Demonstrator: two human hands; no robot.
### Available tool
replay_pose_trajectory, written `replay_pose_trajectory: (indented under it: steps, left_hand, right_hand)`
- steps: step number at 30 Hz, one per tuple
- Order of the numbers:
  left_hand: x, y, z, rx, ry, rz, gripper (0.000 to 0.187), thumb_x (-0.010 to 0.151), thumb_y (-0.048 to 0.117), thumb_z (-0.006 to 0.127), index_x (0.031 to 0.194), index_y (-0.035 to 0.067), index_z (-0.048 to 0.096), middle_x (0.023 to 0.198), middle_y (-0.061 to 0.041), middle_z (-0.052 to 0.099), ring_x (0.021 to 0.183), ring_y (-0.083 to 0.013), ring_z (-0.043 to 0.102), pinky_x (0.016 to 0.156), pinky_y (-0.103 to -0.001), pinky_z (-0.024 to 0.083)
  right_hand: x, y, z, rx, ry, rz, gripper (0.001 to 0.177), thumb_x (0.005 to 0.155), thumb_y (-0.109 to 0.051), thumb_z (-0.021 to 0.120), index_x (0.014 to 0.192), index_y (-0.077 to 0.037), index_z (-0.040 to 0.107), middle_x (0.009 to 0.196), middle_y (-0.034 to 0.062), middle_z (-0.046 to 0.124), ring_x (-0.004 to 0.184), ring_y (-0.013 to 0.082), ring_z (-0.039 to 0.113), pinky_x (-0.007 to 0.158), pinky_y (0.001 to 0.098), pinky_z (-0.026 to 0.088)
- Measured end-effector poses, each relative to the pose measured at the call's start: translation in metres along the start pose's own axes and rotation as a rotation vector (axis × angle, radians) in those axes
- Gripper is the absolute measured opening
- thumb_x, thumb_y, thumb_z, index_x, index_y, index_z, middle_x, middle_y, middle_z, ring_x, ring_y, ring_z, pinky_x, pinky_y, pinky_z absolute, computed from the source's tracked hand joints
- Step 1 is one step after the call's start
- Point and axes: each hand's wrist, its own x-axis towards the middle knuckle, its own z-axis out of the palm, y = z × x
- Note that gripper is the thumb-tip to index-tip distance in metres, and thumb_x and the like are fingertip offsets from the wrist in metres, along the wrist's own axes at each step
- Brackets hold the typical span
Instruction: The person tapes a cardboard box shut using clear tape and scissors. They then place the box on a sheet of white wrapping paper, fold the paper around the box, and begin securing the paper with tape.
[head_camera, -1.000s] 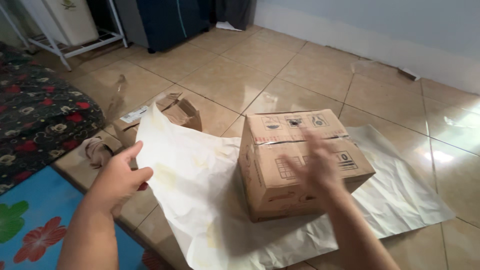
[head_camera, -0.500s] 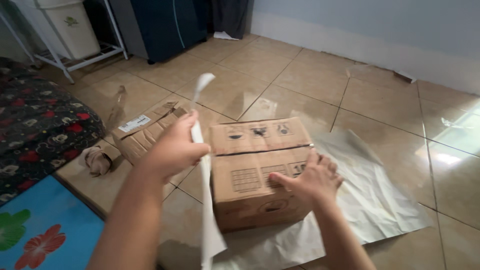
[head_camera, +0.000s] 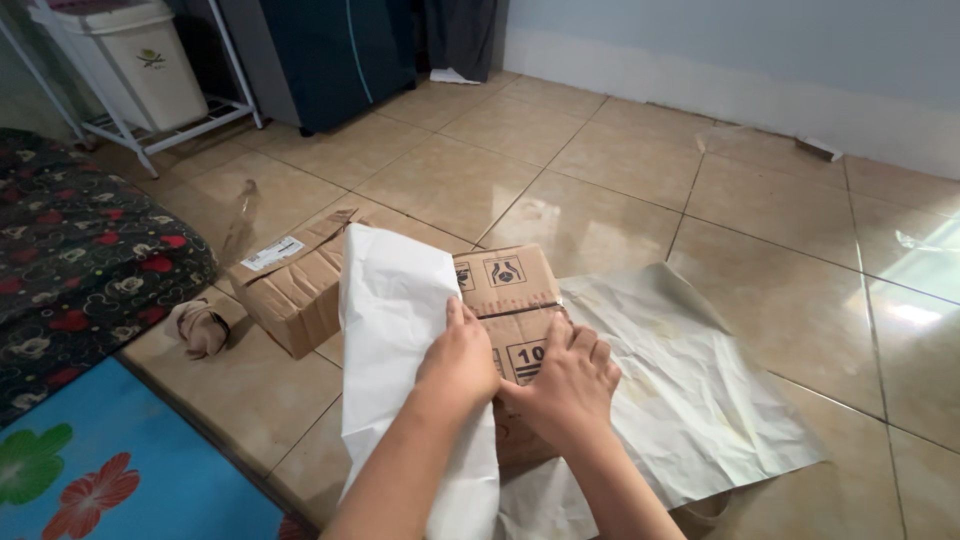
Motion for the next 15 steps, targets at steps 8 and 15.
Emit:
replay_pose_trajectory:
  steps: [8, 15]
  left_hand:
    - [0.026, -0.028, 0.02, -0.467, 0.06, 0.159, 0.112, 0.091, 0.008, 0.065, 0.159, 0.012, -0.024, 0.162, -0.028, 0.015, 0.136, -0.0469, 0.045, 0.103, -0.041, 0.051]
    - [0.003, -0.016, 0.004, -0.98, -0.097, -0.013, 0.119, 0.082, -0.008, 0.052, 0.149, 0.037, -0.036, 0.164, -0.013, 0.003, 0.122, -0.0417, 0.061, 0.079, -0.042, 0.066]
  right_hand:
    - [0.019, 0.015, 0.027, 0.107, 0.331, -0.374, 0.047, 0.077, -0.033, 0.072, 0.122, -0.019, 0.074, 0.142, 0.0172, 0.057, 0.128, 0.0383, 0.049, 0.097, 0.0527, 0.038]
    - [0.084, -0.022, 0.05, 0.414, -0.077, -0.255, 0.029, 0.091, -0.037, 0.067, 0.105, -0.013, 0.076, 0.097, 0.012, 0.076, 0.093, 0.0304, 0.072, 0.082, 0.0421, 0.055]
